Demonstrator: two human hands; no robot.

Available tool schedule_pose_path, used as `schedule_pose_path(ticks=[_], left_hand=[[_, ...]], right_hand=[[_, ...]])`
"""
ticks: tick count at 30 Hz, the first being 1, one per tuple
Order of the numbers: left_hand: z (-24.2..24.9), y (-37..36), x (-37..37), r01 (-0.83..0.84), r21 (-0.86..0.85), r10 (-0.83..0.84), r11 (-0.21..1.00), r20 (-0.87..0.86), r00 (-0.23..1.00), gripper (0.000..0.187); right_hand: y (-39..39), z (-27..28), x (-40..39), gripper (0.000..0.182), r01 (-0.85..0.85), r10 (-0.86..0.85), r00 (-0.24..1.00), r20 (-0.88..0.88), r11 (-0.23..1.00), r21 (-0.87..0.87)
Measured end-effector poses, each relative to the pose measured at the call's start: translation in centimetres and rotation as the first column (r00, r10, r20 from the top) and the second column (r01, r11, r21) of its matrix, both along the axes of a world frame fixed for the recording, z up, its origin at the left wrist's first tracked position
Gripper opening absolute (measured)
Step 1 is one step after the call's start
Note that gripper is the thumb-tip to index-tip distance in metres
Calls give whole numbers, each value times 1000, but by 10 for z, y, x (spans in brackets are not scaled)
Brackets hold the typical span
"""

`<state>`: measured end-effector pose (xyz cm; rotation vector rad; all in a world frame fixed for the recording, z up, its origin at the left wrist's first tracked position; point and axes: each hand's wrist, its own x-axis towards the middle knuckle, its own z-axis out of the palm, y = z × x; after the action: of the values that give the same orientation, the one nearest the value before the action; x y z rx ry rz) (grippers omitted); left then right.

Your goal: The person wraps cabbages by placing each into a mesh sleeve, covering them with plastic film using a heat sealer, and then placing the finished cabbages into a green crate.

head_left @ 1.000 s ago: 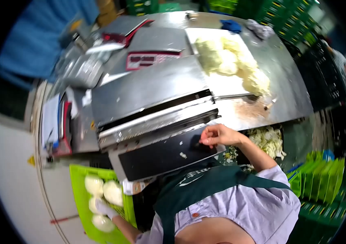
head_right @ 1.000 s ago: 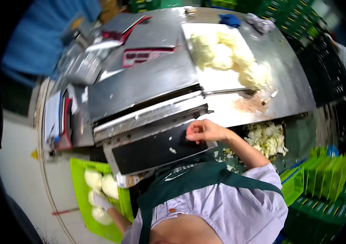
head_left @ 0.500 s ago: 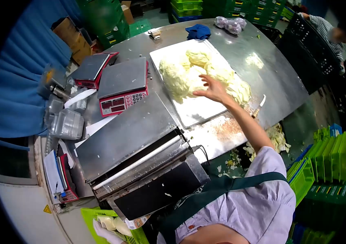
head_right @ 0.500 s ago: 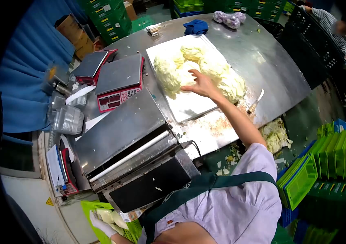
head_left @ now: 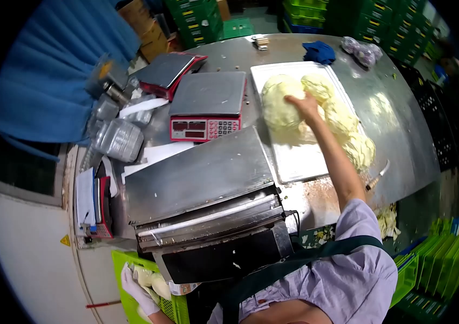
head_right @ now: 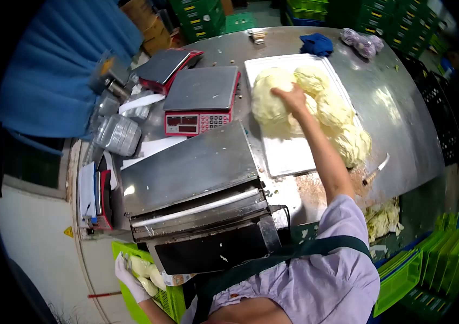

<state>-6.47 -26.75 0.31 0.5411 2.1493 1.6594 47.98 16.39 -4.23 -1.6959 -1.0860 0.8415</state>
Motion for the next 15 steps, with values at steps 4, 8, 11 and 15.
schedule_pose_path(ticks=[4,8,11,15], left_hand=[[20,22,7,16,-7,-15,1000,48,999,27],[26,73,-4,170,25,-170,985,-28,985,27],[36,133,-10,315,-40,-317,948,-162,934,25],[19,236,-22,481,-85,-479,872,-348,806,19]], right_hand=[[40,25,-17,58,-62,96,935,-343,992,108],[89,12,-81,50,-270,262,671,-694,958,101],[115,-7,-124,48,-317,251,633,-732,947,50],[132,-34,-144,48,-336,217,671,-709,941,-29]])
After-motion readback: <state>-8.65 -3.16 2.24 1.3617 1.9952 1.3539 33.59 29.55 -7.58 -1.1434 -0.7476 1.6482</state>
